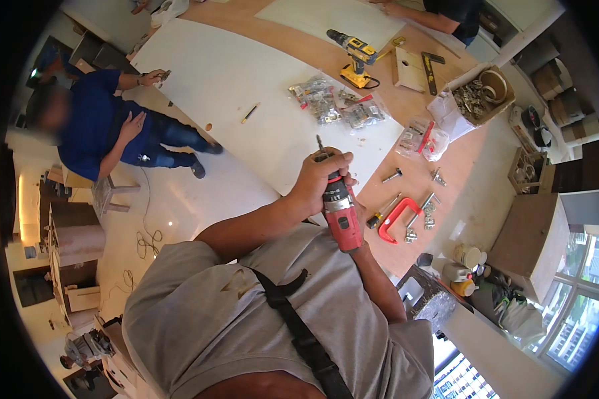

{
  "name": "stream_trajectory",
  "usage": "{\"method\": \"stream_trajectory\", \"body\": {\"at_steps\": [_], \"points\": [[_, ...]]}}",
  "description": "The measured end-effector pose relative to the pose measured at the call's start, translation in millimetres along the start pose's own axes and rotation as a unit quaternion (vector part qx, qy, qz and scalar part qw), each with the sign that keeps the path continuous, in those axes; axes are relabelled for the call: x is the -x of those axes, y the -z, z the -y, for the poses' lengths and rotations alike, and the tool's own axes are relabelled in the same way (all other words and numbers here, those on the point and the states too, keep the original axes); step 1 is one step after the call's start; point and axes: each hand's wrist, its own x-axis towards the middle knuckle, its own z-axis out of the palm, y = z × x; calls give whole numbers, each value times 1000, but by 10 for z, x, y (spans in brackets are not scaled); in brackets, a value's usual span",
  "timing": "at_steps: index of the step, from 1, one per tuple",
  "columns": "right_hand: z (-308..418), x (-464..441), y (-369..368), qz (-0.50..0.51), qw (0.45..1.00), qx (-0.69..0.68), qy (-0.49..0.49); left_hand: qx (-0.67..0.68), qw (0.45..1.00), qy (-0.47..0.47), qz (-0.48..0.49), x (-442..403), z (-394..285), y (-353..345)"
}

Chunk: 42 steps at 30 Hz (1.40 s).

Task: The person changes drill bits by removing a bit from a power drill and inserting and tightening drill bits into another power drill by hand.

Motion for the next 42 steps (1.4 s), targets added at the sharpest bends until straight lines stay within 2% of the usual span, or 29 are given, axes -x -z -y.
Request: {"method": "stream_trajectory", "body": {"at_steps": [2,5,6,9,13,14,16,17,19,21,23,25,27,31,32,35,37,42], "points": [[-98,-38,37,41,990,127,52,20,999,27,-8,-55,19,84],[-102,-88,28,97,930,336,112,89,995,43,-6,-58,25,147],[-9,-118,-5,56,963,240,106,113,992,50,-6,-65,2,155],[91,-102,22,82,959,242,121,125,991,13,37,-50,-6,207],[195,-170,5,117,965,221,79,144,985,-32,92,9,-87,222],[121,-223,-29,91,962,210,150,140,981,-52,123,-8,-115,238],[313,-262,68,174,975,138,25,148,969,-71,186,45,-174,235],[383,-247,3,167,984,53,-8,162,958,-81,220,75,-251,170],[579,-249,-112,144,989,-6,31,118,964,-97,217,146,-372,68],[587,-278,-53,131,981,99,102,120,943,-99,293,151,-436,96],[731,-302,98,118,987,61,95,104,930,-114,333,127,-483,103],[768,-340,244,101,987,43,113,89,961,-103,240,322,-519,-127],[724,-323,404,63,969,104,213,66,982,-14,174,408,-606,-70],[1195,-287,734,37,922,299,243,114,988,72,79,380,-547,37],[1226,-259,783,32,905,338,257,124,985,74,97,414,-519,22],[1157,-151,817,68,927,267,256,152,965,62,205,573,-457,-114],[1122,-108,781,94,943,204,244,103,949,13,296,593,-498,-201],[1168,-179,695,100,961,61,252,78,922,-24,377,562,-619,-366]]}}
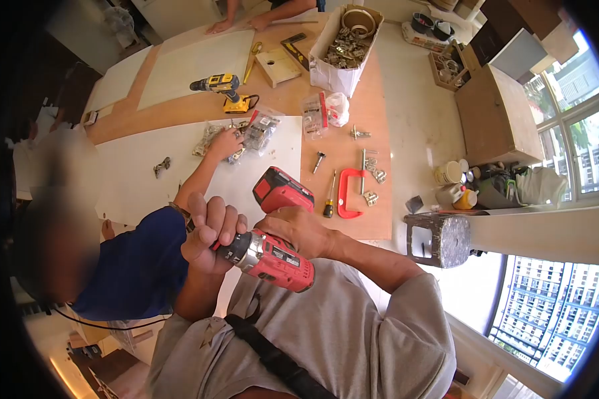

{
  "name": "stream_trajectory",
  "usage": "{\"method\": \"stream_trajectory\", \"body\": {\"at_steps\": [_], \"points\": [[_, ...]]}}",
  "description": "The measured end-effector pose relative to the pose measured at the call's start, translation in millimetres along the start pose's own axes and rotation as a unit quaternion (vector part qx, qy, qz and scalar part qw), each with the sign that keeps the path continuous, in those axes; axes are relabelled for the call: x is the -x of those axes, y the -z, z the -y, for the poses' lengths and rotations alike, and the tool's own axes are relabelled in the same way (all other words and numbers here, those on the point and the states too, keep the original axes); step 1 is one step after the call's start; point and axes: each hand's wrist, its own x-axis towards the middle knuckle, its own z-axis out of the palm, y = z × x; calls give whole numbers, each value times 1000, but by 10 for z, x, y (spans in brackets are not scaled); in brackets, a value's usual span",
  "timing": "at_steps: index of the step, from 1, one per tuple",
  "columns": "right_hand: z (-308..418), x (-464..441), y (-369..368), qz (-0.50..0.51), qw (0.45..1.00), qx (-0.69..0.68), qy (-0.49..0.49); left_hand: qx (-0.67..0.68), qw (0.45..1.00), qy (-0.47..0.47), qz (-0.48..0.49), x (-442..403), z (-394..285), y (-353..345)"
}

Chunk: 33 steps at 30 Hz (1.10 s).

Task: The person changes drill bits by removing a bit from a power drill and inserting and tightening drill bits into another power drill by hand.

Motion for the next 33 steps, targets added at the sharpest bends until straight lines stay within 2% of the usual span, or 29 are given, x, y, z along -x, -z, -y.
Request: {"method": "stream_trajectory", "body": {"at_steps": [7,14,15,17,18,20,21,22,23,25,28,33], "points": [[-68,-8,-183,30,992,-109,-47,1,999,-43,12,-49,-26,-50],[-307,-183,-279,42,987,-143,-65,34,995,-86,36,-104,-101,300],[-340,-231,-223,22,998,-41,-29,40,996,-68,-47,-85,-86,327],[-521,-226,-92,24,997,72,6,52,977,-39,-201,-130,-54,356],[-468,-230,-21,18,994,104,-6,63,968,-15,-241,-111,-70,366],[-341,-311,105,17,987,158,-17,100,962,-5,-254,-59,-45,429],[-385,-318,111,3,974,224,38,116,957,-8,-266,2,-28,505],[-388,-318,134,11,968,244,51,135,960,-1,-246,46,-2,643],[-379,-324,142,18,963,262,64,115,956,-4,-270,102,58,709],[-310,-295,103,39,962,265,47,134,969,-9,-206,140,73,708],[-241,-299,38,42,972,227,43,97,986,-33,-128,170,80,628],[-218,-225,-46,54,982,180,-2,57,994,-59,-77,186,87,609]]}}
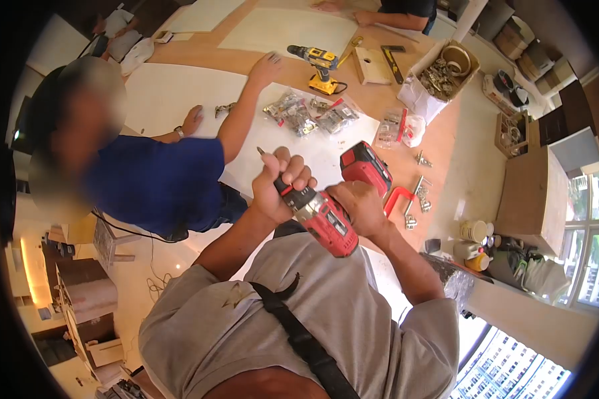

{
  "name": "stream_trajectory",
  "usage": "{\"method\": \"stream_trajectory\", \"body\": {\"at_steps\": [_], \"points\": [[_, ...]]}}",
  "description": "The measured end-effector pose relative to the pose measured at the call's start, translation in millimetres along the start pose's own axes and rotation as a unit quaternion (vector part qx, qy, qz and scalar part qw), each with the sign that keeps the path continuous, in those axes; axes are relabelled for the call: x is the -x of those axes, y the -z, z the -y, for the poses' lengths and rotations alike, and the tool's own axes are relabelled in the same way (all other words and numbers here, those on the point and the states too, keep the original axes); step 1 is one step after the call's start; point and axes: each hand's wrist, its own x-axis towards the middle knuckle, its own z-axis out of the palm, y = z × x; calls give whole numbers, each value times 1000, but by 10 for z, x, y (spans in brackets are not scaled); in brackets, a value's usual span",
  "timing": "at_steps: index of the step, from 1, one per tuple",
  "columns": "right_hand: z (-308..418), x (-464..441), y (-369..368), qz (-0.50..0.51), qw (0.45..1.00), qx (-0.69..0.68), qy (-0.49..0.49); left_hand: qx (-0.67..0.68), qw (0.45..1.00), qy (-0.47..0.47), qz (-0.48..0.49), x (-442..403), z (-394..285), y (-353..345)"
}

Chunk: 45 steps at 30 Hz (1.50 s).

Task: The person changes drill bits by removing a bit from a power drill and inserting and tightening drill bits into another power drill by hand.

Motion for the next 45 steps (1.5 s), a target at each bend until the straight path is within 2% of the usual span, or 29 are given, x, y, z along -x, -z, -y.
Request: {"method": "stream_trajectory", "body": {"at_steps": [2,4,5,9,10,11,12,14,16,18,19,22,25,27,33,35,38,39,41,45], "points": [[-3,36,-36,-2,1000,1,-5,-24,999,-2,20,19,1,4],[13,58,-75,-11,1000,-21,-10,-22,1000,1,-21,4,-10,-60],[30,84,-93,4,999,-26,-40,-32,999,3,-39,-16,-14,-76],[132,131,-280,-56,983,-109,-137,-6,986,35,-165,-102,70,-80],[113,173,-339,-61,981,-92,-156,1,979,41,-198,-127,102,-72],[38,264,-479,-65,980,-77,-173,36,984,38,-168,-146,144,-29],[-42,367,-633,-69,977,-63,-190,41,981,50,-181,-156,176,-18],[-120,526,-819,-43,984,23,-172,36,979,72,-186,-182,229,6],[-45,476,-858,-71,984,36,-157,16,979,85,-183,-206,233,-22],[99,390,-798,-107,981,118,-112,-26,977,103,-186,-222,240,-48],[17,461,-851,-82,987,80,-116,-43,975,116,-186,-221,226,-77],[114,570,-864,-94,980,79,-156,-61,972,121,-191,-211,264,-51],[-35,691,-1078,-124,959,-84,-242,-65,969,144,-191,-181,256,-5],[-154,836,-1210,-129,945,-118,-277,-62,966,155,-197,-150,231,-20],[-205,759,-1154,-173,939,-183,-232,-74,958,159,-228,-150,262,126],[-175,705,-1132,-177,934,-190,-247,-88,953,157,-243,-143,226,104],[-9,509,-1011,-167,954,-86,-233,-79,950,142,-266,-146,261,259],[78,404,-1009,-204,920,-196,-272,-66,947,146,-278,-147,251,245],[27,462,-1029,-179,933,-177,-259,-40,939,153,-305,-140,235,210],[-76,530,-1077,-146,955,-120,-229,-22,944,142,-298,-139,298,321]]}}
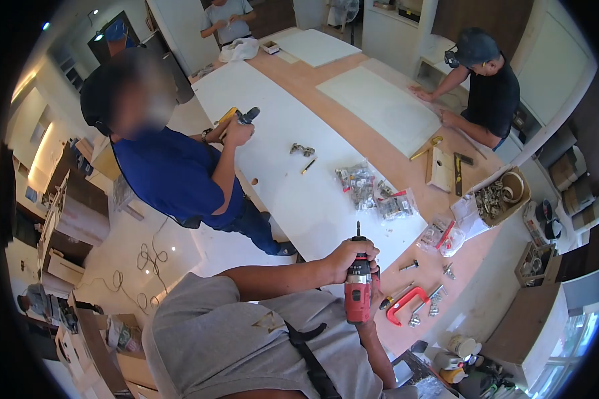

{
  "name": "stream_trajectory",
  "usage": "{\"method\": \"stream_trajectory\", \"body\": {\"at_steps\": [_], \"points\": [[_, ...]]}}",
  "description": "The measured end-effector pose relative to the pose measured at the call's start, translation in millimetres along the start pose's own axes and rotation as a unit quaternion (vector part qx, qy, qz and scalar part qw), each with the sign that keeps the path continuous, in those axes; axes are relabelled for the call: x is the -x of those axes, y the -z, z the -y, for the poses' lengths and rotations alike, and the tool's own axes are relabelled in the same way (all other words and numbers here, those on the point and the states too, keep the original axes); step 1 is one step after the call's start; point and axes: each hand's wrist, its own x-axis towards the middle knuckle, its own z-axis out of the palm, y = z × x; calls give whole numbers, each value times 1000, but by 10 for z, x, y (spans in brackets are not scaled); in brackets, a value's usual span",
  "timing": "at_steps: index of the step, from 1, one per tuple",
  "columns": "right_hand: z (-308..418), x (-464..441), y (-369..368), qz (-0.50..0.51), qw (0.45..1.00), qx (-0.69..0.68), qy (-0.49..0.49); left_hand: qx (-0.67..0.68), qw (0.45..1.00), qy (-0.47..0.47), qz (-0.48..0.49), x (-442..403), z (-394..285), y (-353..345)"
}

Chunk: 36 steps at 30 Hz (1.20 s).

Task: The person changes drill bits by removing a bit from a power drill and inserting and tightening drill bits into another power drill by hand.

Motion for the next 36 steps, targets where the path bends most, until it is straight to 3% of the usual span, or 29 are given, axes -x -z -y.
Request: {"method": "stream_trajectory", "body": {"at_steps": [6,15,18,19,22,24,25,27,30,31,33,35,36], "points": [[-156,20,65,60,995,85,-6,20,1000,1,-5,-32,32,9],[-104,19,-7,36,980,188,57,16,1000,-9,-22,-70,85,21],[-123,37,39,69,966,236,82,8,999,4,-38,-110,100,5],[-115,28,45,55,975,197,84,6,999,3,-46,-114,103,13],[-236,69,105,79,987,-83,-113,-6,999,3,-46,-110,125,49],[-239,-31,162,85,990,-61,-89,-26,998,3,-62,-106,113,48],[-337,-8,148,99,994,28,-27,-30,998,-8,-57,-114,137,95],[-799,86,16,140,986,-63,-67,-48,998,-33,-19,-85,103,145],[-373,-222,339,256,962,24,90,-28,998,-47,-35,-99,96,340],[-297,-319,440,298,951,32,74,-27,996,-62,-53,-98,87,397],[-686,-377,520,219,966,48,128,-36,994,-70,-81,-58,44,476],[-1244,-390,540,56,991,70,-99,-27,992,-64,-103,-77,1,617],[-1566,-475,509,-37,974,168,-148,-25,991,-67,-113,-83,-10,656]]}}
